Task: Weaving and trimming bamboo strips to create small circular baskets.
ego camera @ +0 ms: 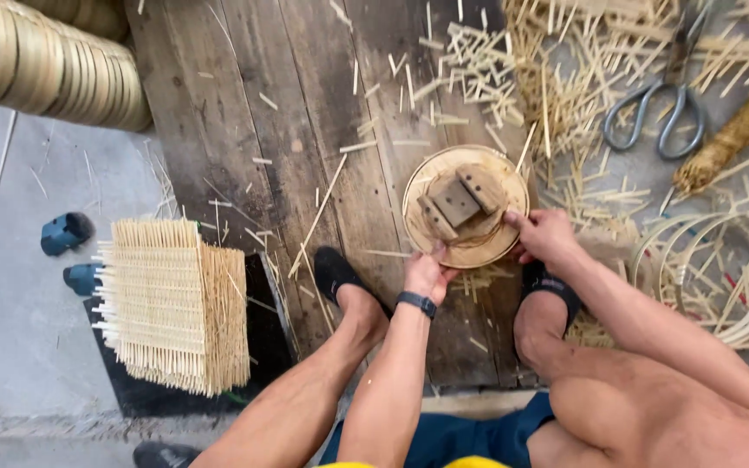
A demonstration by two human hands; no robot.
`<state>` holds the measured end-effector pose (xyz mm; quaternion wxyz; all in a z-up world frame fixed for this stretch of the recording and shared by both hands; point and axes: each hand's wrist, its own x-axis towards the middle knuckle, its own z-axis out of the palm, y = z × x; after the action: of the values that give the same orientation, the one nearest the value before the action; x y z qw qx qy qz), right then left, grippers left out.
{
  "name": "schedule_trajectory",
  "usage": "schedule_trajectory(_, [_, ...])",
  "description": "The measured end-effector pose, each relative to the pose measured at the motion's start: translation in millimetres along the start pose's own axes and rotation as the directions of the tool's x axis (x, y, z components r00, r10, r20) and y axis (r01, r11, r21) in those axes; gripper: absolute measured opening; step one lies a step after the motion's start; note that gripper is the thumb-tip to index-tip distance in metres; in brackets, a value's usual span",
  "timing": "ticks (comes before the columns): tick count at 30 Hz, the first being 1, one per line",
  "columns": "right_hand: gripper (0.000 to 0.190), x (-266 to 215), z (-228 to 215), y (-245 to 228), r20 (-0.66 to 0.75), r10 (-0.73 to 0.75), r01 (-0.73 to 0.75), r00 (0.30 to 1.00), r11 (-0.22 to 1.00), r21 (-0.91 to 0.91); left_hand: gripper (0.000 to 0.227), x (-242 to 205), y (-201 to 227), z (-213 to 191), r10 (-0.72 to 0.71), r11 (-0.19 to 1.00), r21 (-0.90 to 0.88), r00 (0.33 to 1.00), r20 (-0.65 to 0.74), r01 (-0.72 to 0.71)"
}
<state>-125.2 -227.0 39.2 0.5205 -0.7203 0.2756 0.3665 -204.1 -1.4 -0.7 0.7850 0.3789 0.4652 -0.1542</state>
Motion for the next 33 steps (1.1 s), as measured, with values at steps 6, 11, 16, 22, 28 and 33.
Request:
schedule_trajectory(6, [0.025,6.6,-0.1,17.9,0.340,-0.086,-0.061,0.936,0.915,0.399,0.034,-10.5,-13.4,-5.2,-0.076,0.955,-0.276,0.990,0.122,0.107])
schedule_trajectory(11, [0.026,9.1,11.9,18.1,0.107,-0.003,-0.017,0.994,0.983,0.182,0.032,-5.2,-23.3,5.8,-0.061,0.991,-0.129,0.987,-0.150,0.041])
schedule_trajectory(16, [0.032,-2.3,6.5,8.4,0.169,-0.043,0.021,0.985,0.991,0.133,0.034,-8.5,-6.7,-4.1,0.031,0.996,-0.086,0.997,-0.071,-0.038])
schedule_trajectory(22, [0.081,-52.4,-14.3,-65.0,0.080,-0.296,0.296,0.952,0.955,0.013,0.034,-66.7,95.5,26.4,0.609,0.429,0.703,0.756,0.240,-0.568])
schedule_trajectory(28, [0.111,-71.6,4.6,-102.7,-0.012,-0.293,0.284,0.956,0.914,0.290,0.046,-84.3,129.0,121.7,0.637,0.390,0.521,0.631,0.443,-0.759])
schedule_trajectory(33, [0.117,-60.3,20.5,-94.3,-0.006,-0.218,0.198,0.976,0.873,0.445,0.067,-70.1,134.2,144.3,0.725,0.125,0.816,0.613,0.314,-0.565])
